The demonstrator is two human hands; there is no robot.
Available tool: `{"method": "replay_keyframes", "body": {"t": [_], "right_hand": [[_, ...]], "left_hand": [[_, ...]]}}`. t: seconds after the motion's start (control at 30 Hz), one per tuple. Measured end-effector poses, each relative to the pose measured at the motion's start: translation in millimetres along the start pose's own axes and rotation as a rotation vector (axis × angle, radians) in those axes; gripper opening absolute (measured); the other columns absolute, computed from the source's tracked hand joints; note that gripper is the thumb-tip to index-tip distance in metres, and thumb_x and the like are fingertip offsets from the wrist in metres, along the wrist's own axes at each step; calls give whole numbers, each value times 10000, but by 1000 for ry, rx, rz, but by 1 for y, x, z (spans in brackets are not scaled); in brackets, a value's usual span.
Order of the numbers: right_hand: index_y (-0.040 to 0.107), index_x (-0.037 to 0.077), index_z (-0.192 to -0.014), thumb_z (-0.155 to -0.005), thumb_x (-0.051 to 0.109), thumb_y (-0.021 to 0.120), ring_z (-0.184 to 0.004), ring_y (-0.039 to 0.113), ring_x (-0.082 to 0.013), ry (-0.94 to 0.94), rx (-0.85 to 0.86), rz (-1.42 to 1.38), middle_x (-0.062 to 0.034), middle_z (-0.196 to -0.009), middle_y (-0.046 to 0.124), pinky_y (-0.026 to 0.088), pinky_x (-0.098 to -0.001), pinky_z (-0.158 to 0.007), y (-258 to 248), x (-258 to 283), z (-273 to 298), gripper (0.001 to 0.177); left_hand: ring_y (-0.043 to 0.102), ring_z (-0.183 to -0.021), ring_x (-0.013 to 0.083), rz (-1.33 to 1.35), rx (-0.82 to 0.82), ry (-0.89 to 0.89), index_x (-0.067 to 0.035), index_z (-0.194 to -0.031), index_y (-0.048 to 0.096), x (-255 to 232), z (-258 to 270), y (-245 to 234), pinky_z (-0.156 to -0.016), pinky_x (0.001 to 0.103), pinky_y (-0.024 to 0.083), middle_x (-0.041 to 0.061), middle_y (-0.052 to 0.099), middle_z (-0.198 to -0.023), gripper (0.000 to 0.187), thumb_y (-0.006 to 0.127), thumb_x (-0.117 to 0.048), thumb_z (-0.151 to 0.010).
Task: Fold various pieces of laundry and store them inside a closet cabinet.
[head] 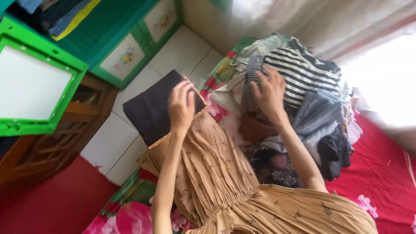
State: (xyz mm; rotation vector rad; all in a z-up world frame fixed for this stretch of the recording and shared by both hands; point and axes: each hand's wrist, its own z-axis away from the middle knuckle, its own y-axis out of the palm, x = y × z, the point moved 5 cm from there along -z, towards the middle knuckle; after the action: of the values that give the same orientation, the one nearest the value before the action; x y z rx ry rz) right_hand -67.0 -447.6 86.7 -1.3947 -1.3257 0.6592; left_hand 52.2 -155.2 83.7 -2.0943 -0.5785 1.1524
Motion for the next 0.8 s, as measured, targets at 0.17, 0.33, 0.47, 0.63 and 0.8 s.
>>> {"method": "replay_keyframes", "body": {"t": [0.17, 0.33, 0.47, 0.63, 0.8], "right_hand": [[588, 80, -1440, -935, 266, 781, -1483, 331, -386, 157, -94, 28, -212, -1576, 432, 292, -554, -1169, -57, -52, 24, 572], [479, 49, -1536, -940, 276, 770, -1463, 320, -431, 341, -151, -59, -281, -1591, 378, 280, -557, -1171, -74, -119, 50, 701], [445, 26, -1561, -1045, 334, 732, -1476, 387, -428, 472, -252, -42, -274, -1588, 427, 307, -525, -1214, -73, -183, 77, 666], [444, -21, -1520, -1023, 411, 740, -1390, 444, -444, 607, -203, -171, -304, -1492, 467, 366, -520, -1135, -69, -218, 84, 721], [560, -5, -1450, -940, 370, 798, -1334, 526, -400, 613, -165, -231, -260, -1416, 568, 429, -493, -1113, -64, -209, 79, 676]], "left_hand": [[717, -1089, 221, 660, 286, -77, -81, -1204, 682, -68, -13, 63, -909, 313, 582, 98, 702, -1218, 241, 539, -213, -1062], [733, -1029, 224, 800, 442, -2, -76, -1244, 677, -122, -2, 149, -881, 349, 565, 94, 711, -1216, 261, 596, -195, -1027], [697, -1034, 228, 945, 452, 52, -36, -1371, 547, -154, 7, 193, -915, 358, 561, 148, 640, -1268, 475, 692, -221, -958], [727, -1012, 276, 810, 417, -91, 33, -1381, 507, -164, 3, 215, -873, 389, 585, 221, 715, -1164, 649, 765, -322, -904], [740, -1017, 342, 675, 594, -102, 49, -1327, 527, -170, 13, 235, -876, 417, 591, 237, 737, -1124, 719, 777, -479, -907]]}}
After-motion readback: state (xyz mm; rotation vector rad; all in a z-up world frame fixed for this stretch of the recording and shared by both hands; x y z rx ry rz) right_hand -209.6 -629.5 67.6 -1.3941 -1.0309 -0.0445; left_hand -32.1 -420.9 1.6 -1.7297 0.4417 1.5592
